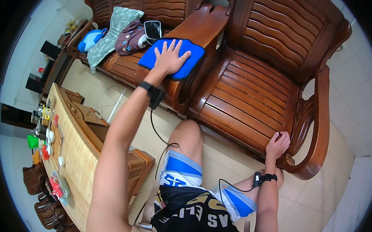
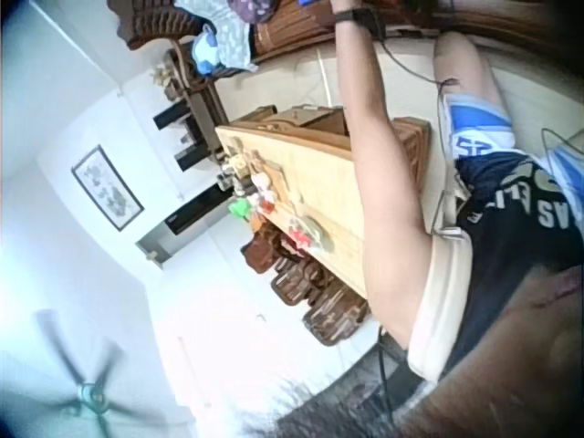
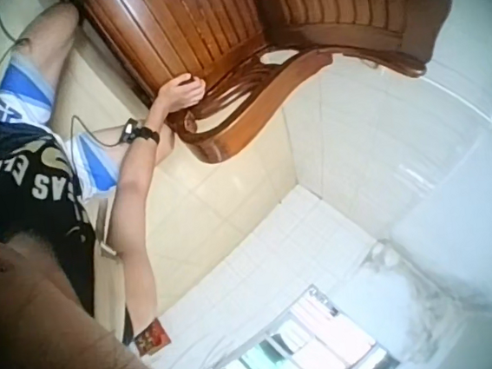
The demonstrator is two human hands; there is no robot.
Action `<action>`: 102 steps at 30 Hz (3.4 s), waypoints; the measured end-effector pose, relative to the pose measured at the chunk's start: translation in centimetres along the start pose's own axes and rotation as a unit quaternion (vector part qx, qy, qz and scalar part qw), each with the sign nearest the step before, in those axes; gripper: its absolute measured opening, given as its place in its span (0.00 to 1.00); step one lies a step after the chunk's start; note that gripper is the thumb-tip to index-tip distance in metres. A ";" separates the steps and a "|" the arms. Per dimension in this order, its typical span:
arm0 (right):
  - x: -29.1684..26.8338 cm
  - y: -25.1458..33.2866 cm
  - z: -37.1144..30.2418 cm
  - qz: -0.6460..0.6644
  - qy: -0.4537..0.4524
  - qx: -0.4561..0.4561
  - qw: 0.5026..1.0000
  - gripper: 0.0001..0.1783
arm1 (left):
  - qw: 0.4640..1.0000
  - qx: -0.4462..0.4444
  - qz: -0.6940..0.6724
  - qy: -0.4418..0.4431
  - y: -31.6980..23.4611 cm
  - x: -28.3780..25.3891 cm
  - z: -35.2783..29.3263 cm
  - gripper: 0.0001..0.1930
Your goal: Clean the surface and edges of a wooden chair using a damp cloth.
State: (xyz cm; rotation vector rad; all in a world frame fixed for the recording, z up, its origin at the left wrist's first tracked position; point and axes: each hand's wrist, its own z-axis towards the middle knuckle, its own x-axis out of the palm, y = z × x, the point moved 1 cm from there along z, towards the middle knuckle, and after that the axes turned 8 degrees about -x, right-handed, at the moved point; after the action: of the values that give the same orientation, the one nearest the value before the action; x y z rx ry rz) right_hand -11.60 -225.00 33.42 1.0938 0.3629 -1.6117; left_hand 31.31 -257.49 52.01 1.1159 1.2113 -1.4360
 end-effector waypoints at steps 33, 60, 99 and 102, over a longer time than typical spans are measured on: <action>-0.1 0.4 0.3 -0.006 0.058 0.014 0.998 0.17 | 0.965 0.227 0.093 0.090 -7.7 7.7 20.5 0.40; -0.2 0.8 0.0 -0.026 0.054 -0.029 0.998 0.16 | 0.900 0.003 -0.247 -0.360 3.8 7.7 -17.5 0.45; -0.2 0.5 1.5 -0.037 0.161 -0.006 0.986 0.21 | 0.977 0.183 -0.107 0.017 -10.2 9.4 42.1 0.36; 0.0 0.4 1.8 -0.029 0.145 -0.008 0.989 0.22 | 0.962 0.194 -0.191 0.005 -9.8 10.0 41.0 0.35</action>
State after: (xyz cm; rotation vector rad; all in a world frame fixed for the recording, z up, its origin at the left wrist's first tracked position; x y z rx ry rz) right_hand -12.09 -226.43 34.50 1.3200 0.6036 -1.4984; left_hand 16.86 -298.18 48.00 1.1884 1.2280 -2.0305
